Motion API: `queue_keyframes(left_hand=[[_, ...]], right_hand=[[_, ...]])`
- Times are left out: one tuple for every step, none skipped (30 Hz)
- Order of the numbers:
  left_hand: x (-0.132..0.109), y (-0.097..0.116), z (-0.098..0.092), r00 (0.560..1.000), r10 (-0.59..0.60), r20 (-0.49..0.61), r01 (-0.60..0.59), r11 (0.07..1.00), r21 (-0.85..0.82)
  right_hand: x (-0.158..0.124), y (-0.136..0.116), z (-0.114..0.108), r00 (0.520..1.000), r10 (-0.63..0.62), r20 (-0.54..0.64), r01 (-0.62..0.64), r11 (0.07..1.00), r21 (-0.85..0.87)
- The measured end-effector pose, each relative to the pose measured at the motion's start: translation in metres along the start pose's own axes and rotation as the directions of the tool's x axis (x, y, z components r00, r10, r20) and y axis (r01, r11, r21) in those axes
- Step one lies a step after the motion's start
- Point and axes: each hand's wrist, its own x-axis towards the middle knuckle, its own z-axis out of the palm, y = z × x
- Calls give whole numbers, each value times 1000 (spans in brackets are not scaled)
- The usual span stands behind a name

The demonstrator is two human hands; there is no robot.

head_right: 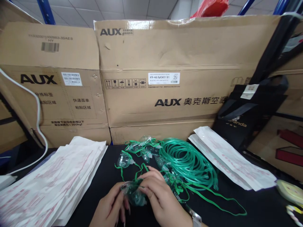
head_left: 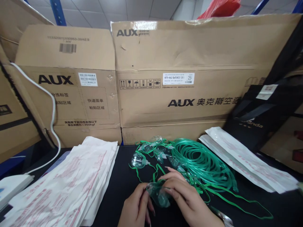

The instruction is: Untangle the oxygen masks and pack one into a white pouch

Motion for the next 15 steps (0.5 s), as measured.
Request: queue_keyframes(left_hand=[[-1, 0, 1, 999, 15, -34, -16, 1000, -17], [-2, 0, 2, 997, 24, -71, -26, 999, -38], [-2, 1, 3, 994, 28, -106, -34, 998, -58], [-3, 1, 3, 991, 31, -129, -41, 996, -74], [-3, 1, 4, 990, 33, -135, -44, 996, -82], [-4, 1, 4, 991, 33, -131, -44, 996, -81], [-4, 1, 4, 992, 33, -120, -42, 996, -76], [-3, 1, 4, 994, 34, -107, -42, 996, -73], [-3, 0, 4, 995, 38, -94, -45, 996, -71], [-3, 0, 4, 996, 43, -79, -48, 997, -65], [-2, -1, 3, 997, 49, -61, -52, 997, -56], [-2, -1, 3, 998, 49, -35, -51, 998, -42], [-2, -1, 3, 999, 42, -4, -42, 999, -24], [-2, -2, 2, 999, 28, 29, -28, 1000, -1], [-2, -2, 2, 998, 13, 55, -15, 1000, 19]], right_hand=[[0, 1, 1, 1000, 23, -6, -23, 999, 24], [-1, 1, 2, 999, 39, 2, -39, 998, 45], [-1, 0, 3, 999, 44, 22, -46, 997, 67], [-1, -2, 3, 998, 48, 43, -51, 995, 91], [-1, -4, 3, 997, 56, 53, -61, 991, 116], [-1, -5, 3, 996, 75, 44, -81, 987, 139], [-1, -6, 3, 994, 105, 19, -107, 982, 157], [-1, -7, 3, 990, 140, -13, -136, 977, 164], [-1, -6, 3, 984, 171, -39, -163, 974, 156], [-1, -5, 4, 981, 190, -48, -182, 974, 133], [-1, -4, 4, 981, 190, -34, -186, 978, 97], [-1, -2, 5, 985, 175, -3, -175, 983, 54], [-1, -1, 6, 988, 149, 33, -149, 989, 10], [-2, 0, 7, 990, 122, 63, -121, 992, -29], [-2, 0, 8, 992, 98, 86, -93, 994, -63]])
